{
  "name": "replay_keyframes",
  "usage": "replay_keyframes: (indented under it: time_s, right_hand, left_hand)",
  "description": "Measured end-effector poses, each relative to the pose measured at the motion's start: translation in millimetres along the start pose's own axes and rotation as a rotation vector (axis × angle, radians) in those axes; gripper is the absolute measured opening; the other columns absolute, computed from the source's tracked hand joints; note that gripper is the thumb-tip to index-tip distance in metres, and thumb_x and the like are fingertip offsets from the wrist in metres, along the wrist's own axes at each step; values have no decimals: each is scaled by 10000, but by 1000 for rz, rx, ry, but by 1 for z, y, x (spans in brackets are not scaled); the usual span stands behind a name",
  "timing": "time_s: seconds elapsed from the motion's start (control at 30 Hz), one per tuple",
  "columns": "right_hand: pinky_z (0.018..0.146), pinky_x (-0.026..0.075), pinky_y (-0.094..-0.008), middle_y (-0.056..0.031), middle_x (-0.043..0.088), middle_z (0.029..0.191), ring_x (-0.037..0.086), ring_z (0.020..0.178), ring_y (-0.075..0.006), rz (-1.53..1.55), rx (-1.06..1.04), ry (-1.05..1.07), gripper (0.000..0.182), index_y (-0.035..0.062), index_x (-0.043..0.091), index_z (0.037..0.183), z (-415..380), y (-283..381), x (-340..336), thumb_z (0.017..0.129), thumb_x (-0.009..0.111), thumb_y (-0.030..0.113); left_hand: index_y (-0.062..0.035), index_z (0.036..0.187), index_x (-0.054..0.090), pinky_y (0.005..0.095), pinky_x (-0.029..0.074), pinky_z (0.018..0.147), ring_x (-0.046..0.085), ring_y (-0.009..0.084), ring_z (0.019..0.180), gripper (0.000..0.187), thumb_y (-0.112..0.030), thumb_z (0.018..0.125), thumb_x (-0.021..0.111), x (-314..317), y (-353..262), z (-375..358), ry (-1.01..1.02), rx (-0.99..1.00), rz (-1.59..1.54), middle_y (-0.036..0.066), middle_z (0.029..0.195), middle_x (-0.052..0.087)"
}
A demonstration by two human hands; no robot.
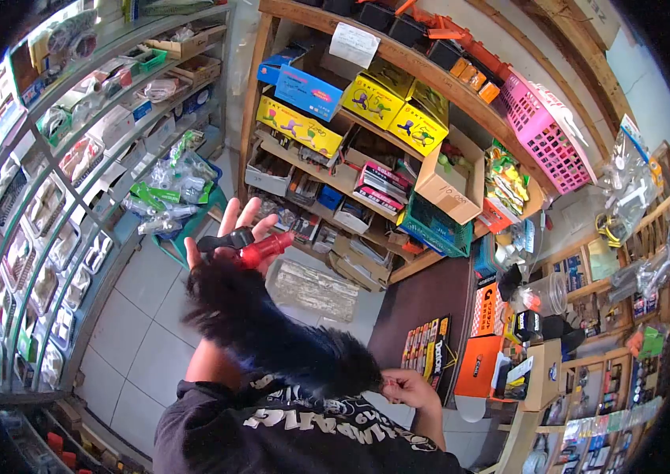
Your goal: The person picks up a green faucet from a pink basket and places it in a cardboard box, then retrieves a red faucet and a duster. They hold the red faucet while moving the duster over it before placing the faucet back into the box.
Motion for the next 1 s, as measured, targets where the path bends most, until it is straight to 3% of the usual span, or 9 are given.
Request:
replay_keyframes:
  time_s: [0.13, 0.23, 0.37, 0.43, 0.57, 0.67, 0.77, 0.93, 1.0]
  right_hand:
    - [446, 318, -224, -3, 458, 585, 407, 510, -57, -2, -30, -97, 173, 10, 508, 799, 3, 5, 1, 903, 529, 146]
    - [451, 316, -203, 3, 448, 586, 388, 509, -55, 213, 49, 169, 152, 6, 520, 807, 7, 15, 8, 885, 554, 132]
    - [443, 301, -225, -14, 454, 611, 391, 511, -70, -246, -76, -89, 156, -16, 501, 800, 12, 20, -5, 878, 553, 109]
    - [451, 305, -238, -28, 449, 599, 387, 510, -80, 153, -34, 66, 155, -20, 484, 784, 15, 24, -2, 887, 529, 87]
    - [458, 301, -241, -35, 431, 568, 381, 498, -92, 197, -11, 155, 192, 12, 442, 731, 18, 24, -2, 895, 511, 83]
    - [451, 297, -244, -41, 436, 566, 382, 492, -94, 62, -26, 199, 210, 12, 440, 729, 23, 22, -5, 902, 508, 110]
    - [442, 292, -232, -36, 440, 582, 382, 496, -88, 202, 5, 179, 202, 23, 443, 738, 31, 17, -13, 904, 509, 118]
    - [454, 311, -214, -25, 474, 633, 410, 535, -70, 122, 174, 356, 143, -23, 530, 924, 47, 23, -33, 891, 543, 115]
    - [438, 312, -223, -19, 495, 607, 396, 491, -58, 21, 43, 355, 275, -1, 518, 770, 52, 33, -40, 871, 584, 246]
  left_hand:
    - [-48, 1412, 153, 494, 162, 1073, 298, 337, 1282, 833, -652, 845, 237, 19, 1, -9, -218, -19, 43, 161, 1439, 227]
    - [-46, 1408, 160, 535, 246, 1032, 336, 354, 1255, 842, -646, 835, 306, 15, -6, -7, -124, 20, -4, 179, 1427, 234]
    - [-47, 1403, 171, 570, 319, 978, 389, 371, 1207, 849, -636, 824, 367, 16, -16, -7, -126, 67, 11, 197, 1413, 244]
    - [-56, 1408, 166, 555, 262, 1016, 352, 370, 1242, 854, -656, 824, 332, 22, -15, -9, -108, 86, 7, 183, 1417, 251]
    - [-75, 1416, 160, 516, 215, 1048, 308, 347, 1270, 829, -653, 834, 286, 17, -24, -21, -275, 78, 31, 147, 1437, 236]
    - [-76, 1416, 163, 481, 216, 1060, 279, 323, 1295, 833, -657, 832, 286, 32, -27, -20, 29, 218, -57, 136, 1456, 193]
    - [-68, 1417, 149, 462, 210, 1069, 251, 307, 1313, 847, -662, 829, 285, 32, -36, -27, -237, 187, 132, 130, 1464, 171]
    - [-84, 1411, 190, 496, 312, 1009, 322, 336, 1269, 841, -669, 820, 316, 44, -35, -32, -172, 262, 174, 123, 1458, 194]
    - [-87, 1406, 208, 531, 342, 974, 334, 346, 1256, 821, -653, 823, 328, 52, -32, -38, -294, 300, 184, 124, 1452, 207]
Point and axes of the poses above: each hand's wrist, its own z-axis towards the middle knuckle, its own x-axis out of the palm, y = z × x, the point moved 4 cm from there along z, towards the middle knuckle
